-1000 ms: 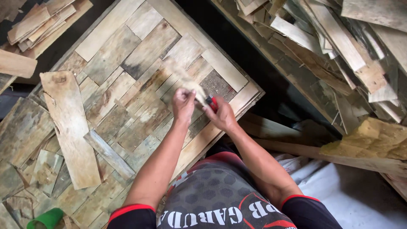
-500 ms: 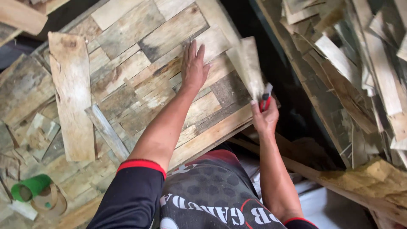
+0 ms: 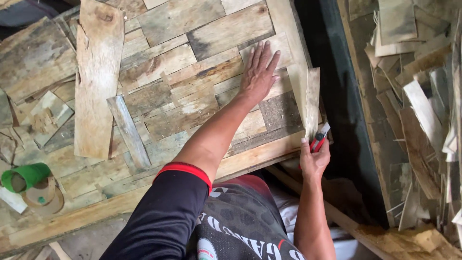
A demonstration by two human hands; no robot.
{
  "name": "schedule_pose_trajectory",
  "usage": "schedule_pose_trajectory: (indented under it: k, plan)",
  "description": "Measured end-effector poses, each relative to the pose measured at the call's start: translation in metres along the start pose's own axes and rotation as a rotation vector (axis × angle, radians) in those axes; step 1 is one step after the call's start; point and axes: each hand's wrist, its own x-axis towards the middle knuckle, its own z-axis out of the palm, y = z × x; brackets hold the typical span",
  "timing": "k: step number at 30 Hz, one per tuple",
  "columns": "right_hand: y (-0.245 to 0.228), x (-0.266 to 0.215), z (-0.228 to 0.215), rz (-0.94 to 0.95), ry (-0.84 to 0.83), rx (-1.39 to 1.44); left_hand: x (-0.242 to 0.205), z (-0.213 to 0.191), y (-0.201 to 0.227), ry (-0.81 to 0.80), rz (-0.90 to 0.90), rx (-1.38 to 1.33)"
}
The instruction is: The recorder is assembling and gluing small wood panel scraps onto a larger frame to create a mosaic-like surface.
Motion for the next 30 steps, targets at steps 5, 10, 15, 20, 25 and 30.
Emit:
schedule_pose_trajectory:
  k: [5,10,15,20,25,30]
  plan:
    - [0.000,-0.006,-0.004,0.025,-0.015,-0.036,0.015,0.001,-0.006,-0.032,-0.045,-0.028]
    - [0.004,-0.010,-0.001,0.057,-0.030,0.023,0.022,0.019,-0.022,-0.094,-0.052,-0.007]
    - [0.022,-0.009,0.006,0.089,-0.050,0.094,0.024,0.012,-0.023,-0.119,-0.041,-0.016]
    - [-0.001,-0.003,0.010,0.044,-0.065,0.123,0.023,0.008,-0.021,-0.110,-0.025,-0.013]
    - [-0.003,0.007,0.016,0.033,-0.064,0.147,0.017,-0.001,-0.016,-0.089,-0.039,-0.048]
    - [-0.017,0.026,0.025,-0.003,-0.054,-0.044,0.015,0.009,-0.019,-0.045,-0.036,-0.091]
